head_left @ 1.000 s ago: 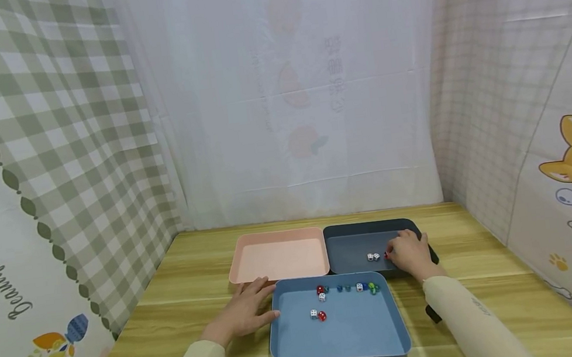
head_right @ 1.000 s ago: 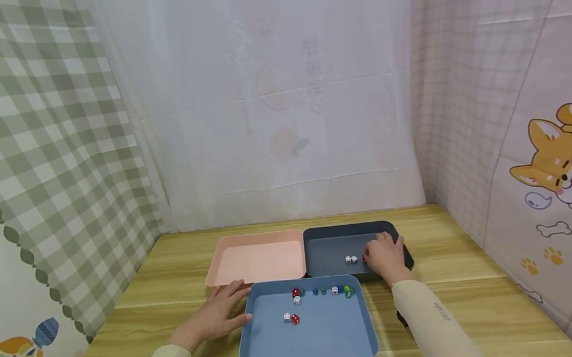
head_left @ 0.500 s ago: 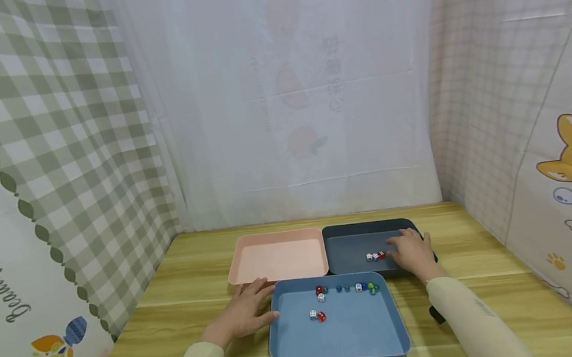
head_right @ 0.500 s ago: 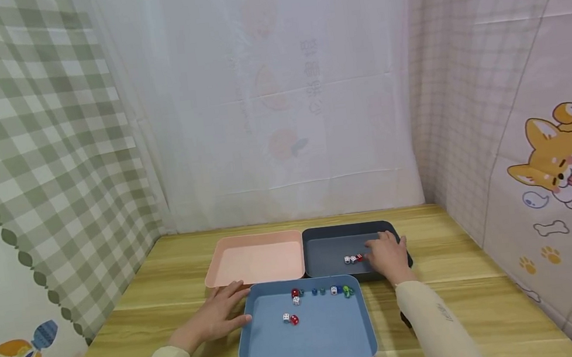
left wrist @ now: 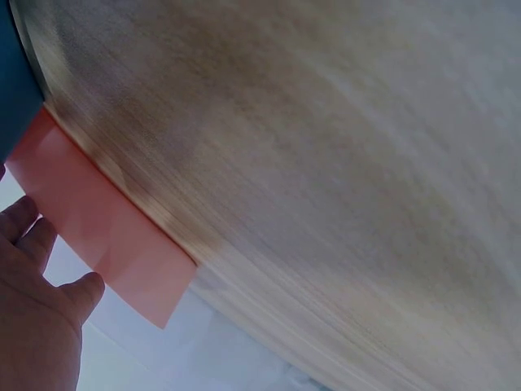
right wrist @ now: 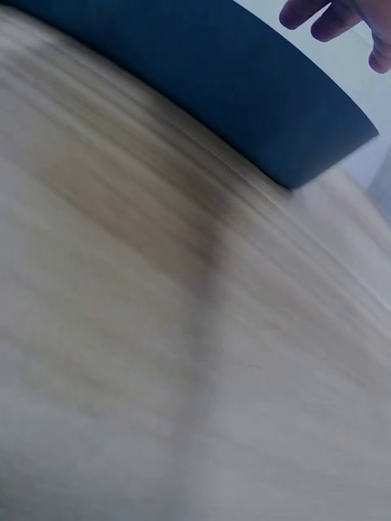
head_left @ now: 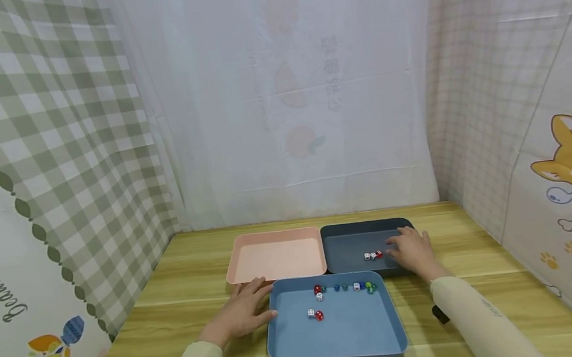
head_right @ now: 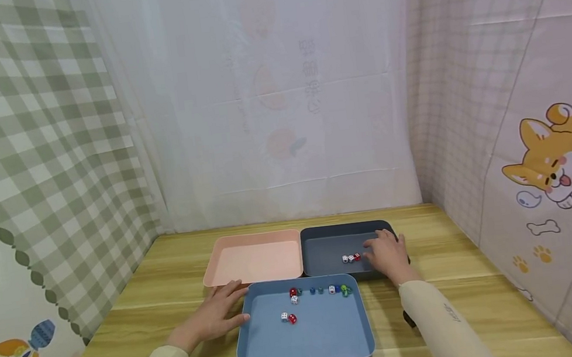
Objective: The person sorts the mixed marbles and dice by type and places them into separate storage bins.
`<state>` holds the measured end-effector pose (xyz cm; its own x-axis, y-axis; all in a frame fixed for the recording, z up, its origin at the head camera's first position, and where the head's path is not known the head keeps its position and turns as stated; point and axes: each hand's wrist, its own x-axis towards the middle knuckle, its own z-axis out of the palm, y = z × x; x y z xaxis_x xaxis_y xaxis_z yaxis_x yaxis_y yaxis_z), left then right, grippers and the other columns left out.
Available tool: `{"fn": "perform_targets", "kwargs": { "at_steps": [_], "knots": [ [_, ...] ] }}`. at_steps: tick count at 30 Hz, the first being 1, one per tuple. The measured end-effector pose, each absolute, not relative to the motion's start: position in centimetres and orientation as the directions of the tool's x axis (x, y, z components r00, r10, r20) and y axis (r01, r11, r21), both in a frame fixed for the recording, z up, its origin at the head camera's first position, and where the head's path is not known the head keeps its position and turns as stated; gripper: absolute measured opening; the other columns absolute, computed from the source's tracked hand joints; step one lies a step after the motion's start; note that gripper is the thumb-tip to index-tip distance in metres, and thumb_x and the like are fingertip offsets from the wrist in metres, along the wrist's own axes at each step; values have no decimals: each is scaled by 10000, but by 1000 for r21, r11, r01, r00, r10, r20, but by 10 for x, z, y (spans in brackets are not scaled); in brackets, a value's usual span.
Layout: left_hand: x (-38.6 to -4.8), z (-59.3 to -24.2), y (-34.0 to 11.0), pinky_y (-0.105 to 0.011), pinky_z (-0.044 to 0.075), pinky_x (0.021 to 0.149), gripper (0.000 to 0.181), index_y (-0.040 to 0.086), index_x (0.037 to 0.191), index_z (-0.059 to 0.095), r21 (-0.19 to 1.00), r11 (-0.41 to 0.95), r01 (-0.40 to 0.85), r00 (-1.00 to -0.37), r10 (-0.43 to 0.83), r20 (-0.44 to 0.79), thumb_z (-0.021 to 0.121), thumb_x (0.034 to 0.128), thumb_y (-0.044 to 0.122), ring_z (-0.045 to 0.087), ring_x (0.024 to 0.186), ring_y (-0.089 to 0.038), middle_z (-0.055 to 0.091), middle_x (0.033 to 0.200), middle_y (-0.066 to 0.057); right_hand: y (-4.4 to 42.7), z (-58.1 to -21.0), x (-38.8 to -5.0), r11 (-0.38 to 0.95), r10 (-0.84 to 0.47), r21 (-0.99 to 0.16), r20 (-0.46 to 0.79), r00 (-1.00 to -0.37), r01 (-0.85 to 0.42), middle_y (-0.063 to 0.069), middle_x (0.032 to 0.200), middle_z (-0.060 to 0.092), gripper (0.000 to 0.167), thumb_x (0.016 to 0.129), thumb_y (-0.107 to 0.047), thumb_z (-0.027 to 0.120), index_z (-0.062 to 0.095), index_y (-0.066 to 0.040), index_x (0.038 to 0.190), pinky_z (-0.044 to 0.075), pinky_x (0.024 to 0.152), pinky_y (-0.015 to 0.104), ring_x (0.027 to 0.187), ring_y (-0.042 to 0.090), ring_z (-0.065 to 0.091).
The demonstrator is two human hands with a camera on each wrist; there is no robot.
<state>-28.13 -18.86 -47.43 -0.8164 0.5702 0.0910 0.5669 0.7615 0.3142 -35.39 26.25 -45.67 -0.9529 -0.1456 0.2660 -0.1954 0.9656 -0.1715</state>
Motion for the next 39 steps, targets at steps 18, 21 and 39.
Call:
{"fn": "perform_targets", "kwargs": {
  "at_steps": [18, 21, 39],
  "knots": [
    [-280, -471, -188, -667, 137, 1125, 684, 47, 1477, 458, 321, 754, 574, -811, 577, 95, 544, 981, 510, 274, 1438, -423, 323, 1551, -238, 202, -435, -334, 842, -420, -169, 390, -819, -512, 268, 1399, 507, 279, 870, -198, 772, 756, -94, 1129, 241, 1065, 705, 1355, 485, 375],
    [-281, -471, -188, -665, 135, 1127, 688, 52, 1481, 455, 321, 754, 573, -811, 577, 93, 539, 982, 517, 274, 1440, -417, 319, 1554, -233, 184, -430, -323, 801, -500, -143, 375, -781, -582, 246, 1400, 518, 278, 858, -208, 786, 762, -104, 1116, 262, 1072, 684, 1357, 464, 389],
    [-281, -473, -191, -661, 134, 1128, 695, 41, 1484, 446, 322, 750, 578, -808, 581, 96, 547, 983, 513, 282, 1439, -402, 316, 1560, -222, 118, -448, -281, 628, -769, 1, 157, -620, -778, 137, 1414, 540, 200, 852, -320, 793, 785, -248, 1038, 314, 1096, 599, 1372, 363, 417]
  ]
}}
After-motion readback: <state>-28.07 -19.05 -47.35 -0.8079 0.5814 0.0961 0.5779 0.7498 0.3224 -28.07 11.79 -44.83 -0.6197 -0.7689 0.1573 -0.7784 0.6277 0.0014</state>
